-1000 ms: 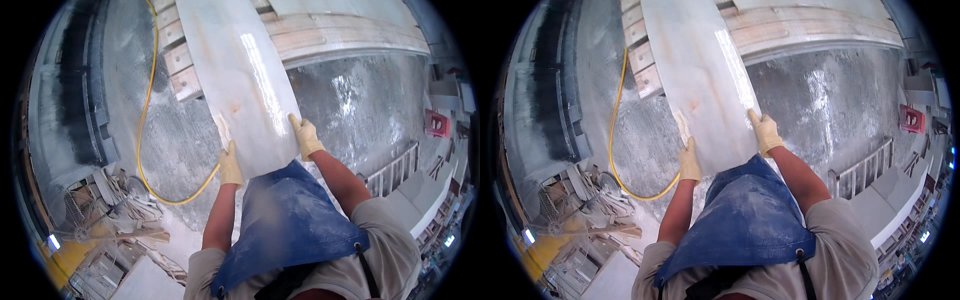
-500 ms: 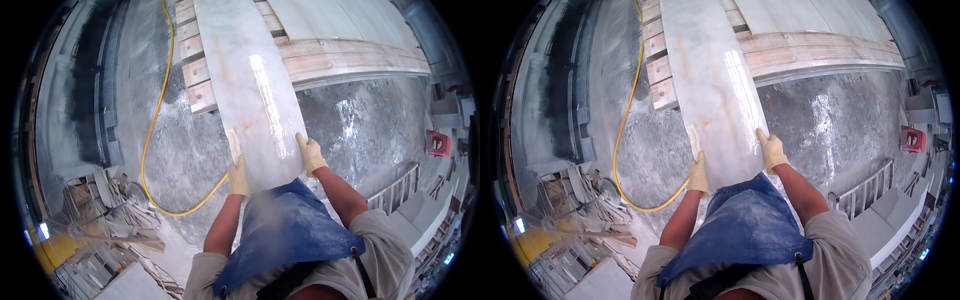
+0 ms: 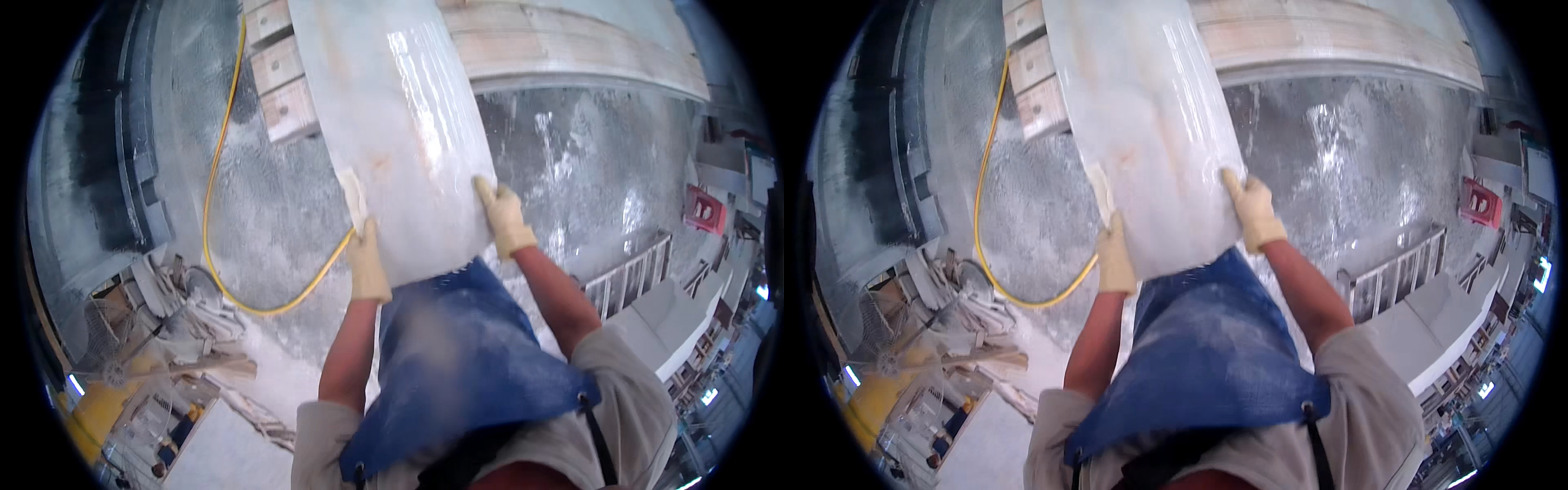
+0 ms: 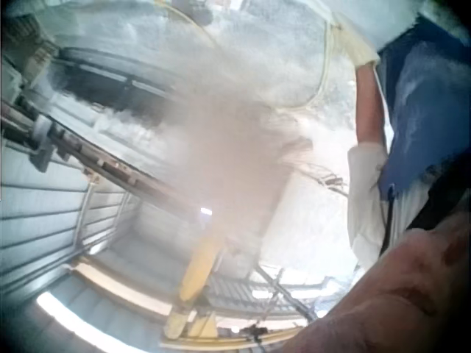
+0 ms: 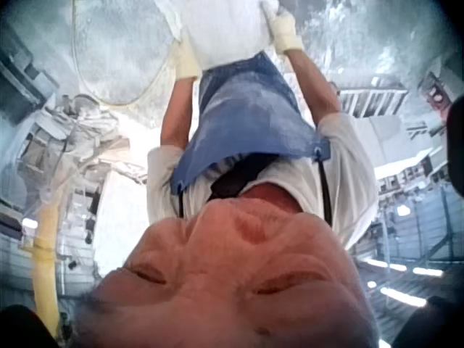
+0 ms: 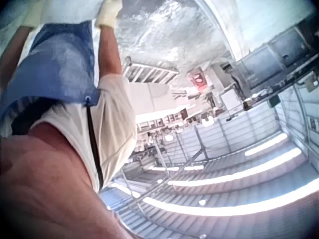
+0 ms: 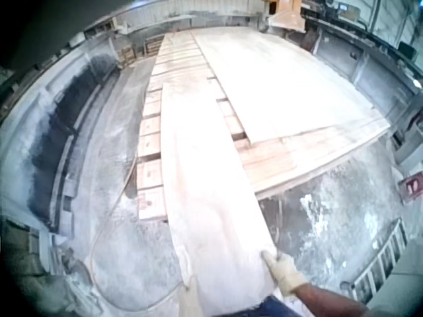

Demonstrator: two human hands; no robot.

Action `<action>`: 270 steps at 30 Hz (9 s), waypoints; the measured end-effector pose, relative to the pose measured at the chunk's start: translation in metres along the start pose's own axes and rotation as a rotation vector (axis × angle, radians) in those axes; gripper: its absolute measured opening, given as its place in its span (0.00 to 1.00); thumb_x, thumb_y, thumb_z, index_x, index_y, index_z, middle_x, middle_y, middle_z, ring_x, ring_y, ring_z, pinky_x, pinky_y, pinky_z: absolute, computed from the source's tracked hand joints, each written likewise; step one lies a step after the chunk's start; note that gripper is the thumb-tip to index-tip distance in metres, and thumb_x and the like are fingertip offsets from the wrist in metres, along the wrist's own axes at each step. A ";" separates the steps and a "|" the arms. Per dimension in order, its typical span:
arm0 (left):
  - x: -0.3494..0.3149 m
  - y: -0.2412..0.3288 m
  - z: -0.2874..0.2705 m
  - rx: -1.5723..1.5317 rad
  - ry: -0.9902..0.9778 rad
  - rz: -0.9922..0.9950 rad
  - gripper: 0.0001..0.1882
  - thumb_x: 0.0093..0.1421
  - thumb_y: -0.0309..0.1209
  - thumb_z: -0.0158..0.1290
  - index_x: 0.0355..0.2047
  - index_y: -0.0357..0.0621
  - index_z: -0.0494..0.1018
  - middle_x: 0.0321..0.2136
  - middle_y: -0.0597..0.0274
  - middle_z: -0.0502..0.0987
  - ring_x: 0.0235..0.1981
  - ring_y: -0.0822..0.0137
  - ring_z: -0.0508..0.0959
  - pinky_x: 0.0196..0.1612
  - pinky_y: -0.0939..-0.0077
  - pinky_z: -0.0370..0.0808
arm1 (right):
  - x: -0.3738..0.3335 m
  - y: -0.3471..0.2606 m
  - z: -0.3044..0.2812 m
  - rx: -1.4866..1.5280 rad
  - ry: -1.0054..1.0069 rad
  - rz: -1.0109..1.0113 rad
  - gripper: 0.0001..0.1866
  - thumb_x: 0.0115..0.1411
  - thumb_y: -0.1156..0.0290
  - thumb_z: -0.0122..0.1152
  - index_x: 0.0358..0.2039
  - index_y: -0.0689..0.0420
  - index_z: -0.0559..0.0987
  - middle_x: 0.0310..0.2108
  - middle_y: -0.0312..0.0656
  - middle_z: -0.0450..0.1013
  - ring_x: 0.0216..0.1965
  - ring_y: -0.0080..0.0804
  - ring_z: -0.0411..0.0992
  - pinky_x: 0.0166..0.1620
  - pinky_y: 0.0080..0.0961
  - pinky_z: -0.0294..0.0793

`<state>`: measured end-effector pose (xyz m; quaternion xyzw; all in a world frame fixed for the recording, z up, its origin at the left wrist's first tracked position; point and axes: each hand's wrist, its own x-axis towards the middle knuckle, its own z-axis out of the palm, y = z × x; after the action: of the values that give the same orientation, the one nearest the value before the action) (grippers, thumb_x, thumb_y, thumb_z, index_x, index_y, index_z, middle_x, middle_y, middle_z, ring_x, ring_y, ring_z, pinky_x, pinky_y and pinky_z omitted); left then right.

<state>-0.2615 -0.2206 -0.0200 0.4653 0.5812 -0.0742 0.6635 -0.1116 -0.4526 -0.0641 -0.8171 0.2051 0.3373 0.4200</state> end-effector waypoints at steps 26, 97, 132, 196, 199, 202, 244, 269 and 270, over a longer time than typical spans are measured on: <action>0.047 -0.082 -0.012 0.067 0.162 0.167 0.30 0.66 0.51 0.57 0.44 0.29 0.76 0.36 0.55 0.80 0.32 0.69 0.75 0.36 0.69 0.76 | 0.010 0.044 0.014 0.089 0.030 -0.063 0.33 0.61 0.46 0.70 0.46 0.70 0.82 0.35 0.47 0.82 0.36 0.29 0.77 0.40 0.29 0.77; -0.194 -0.042 0.900 1.344 -1.163 0.662 0.32 0.66 0.55 0.53 0.38 0.28 0.78 0.28 0.61 0.76 0.27 0.71 0.71 0.33 0.68 0.71 | 0.030 0.283 -0.616 1.750 0.440 -0.408 0.28 0.64 0.69 0.66 0.62 0.66 0.72 0.55 0.50 0.76 0.53 0.41 0.78 0.56 0.38 0.79; -0.503 -0.363 1.673 1.445 -1.306 0.693 0.31 0.68 0.49 0.52 0.50 0.27 0.77 0.38 0.56 0.80 0.36 0.69 0.77 0.40 0.69 0.74 | 0.266 0.624 -1.347 1.692 0.633 -0.210 0.21 0.63 0.67 0.68 0.56 0.57 0.80 0.53 0.41 0.79 0.50 0.28 0.78 0.55 0.30 0.76; -1.330 -1.423 2.743 1.969 -1.732 0.550 0.34 0.63 0.55 0.49 0.47 0.31 0.80 0.39 0.41 0.84 0.42 0.48 0.84 0.47 0.59 0.76 | 0.203 1.583 -2.543 2.051 1.319 -0.072 0.33 0.69 0.48 0.56 0.60 0.66 0.73 0.52 0.49 0.76 0.50 0.41 0.77 0.55 0.36 0.78; -1.336 -1.463 2.787 1.973 -1.717 0.617 0.35 0.62 0.56 0.50 0.47 0.30 0.80 0.39 0.41 0.84 0.42 0.47 0.84 0.47 0.59 0.76 | 0.205 1.605 -2.597 1.989 1.311 -0.048 0.33 0.69 0.48 0.56 0.60 0.66 0.73 0.51 0.49 0.76 0.50 0.41 0.77 0.55 0.36 0.77; -1.336 -1.487 2.836 1.975 -1.706 0.640 0.36 0.61 0.57 0.51 0.47 0.30 0.80 0.38 0.41 0.84 0.41 0.46 0.84 0.47 0.58 0.76 | 0.216 1.618 -2.644 1.964 1.290 -0.051 0.33 0.69 0.49 0.55 0.60 0.67 0.72 0.52 0.50 0.76 0.50 0.42 0.77 0.55 0.36 0.78; -1.256 -1.605 2.797 0.460 0.016 0.250 0.19 0.72 0.42 0.46 0.48 0.37 0.76 0.36 0.55 0.83 0.38 0.64 0.83 0.41 0.68 0.79 | 0.784 1.634 -3.262 -0.190 -0.400 0.019 0.29 0.65 0.49 0.60 0.43 0.69 0.81 0.32 0.49 0.81 0.32 0.38 0.80 0.35 0.32 0.80; -1.197 -1.702 2.527 -0.063 0.279 0.088 0.30 0.67 0.52 0.51 0.54 0.37 0.75 0.42 0.58 0.84 0.36 0.65 0.81 0.36 0.72 0.77 | 0.669 1.374 -2.781 -0.517 -0.837 -0.267 0.27 0.65 0.53 0.64 0.51 0.66 0.78 0.42 0.47 0.80 0.38 0.36 0.80 0.40 0.34 0.82; -1.199 -1.680 2.515 -0.133 0.292 0.032 0.32 0.66 0.51 0.50 0.56 0.34 0.74 0.43 0.49 0.83 0.41 0.60 0.80 0.46 0.66 0.75 | 0.670 1.367 -2.767 -0.513 -0.816 -0.259 0.28 0.65 0.53 0.64 0.51 0.67 0.78 0.42 0.48 0.80 0.39 0.37 0.81 0.41 0.34 0.82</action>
<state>0.0554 -3.4543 -0.1781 0.4353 0.6676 0.0438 0.6024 0.5523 -3.5396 -0.1368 -0.7144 -0.1686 0.6141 0.2899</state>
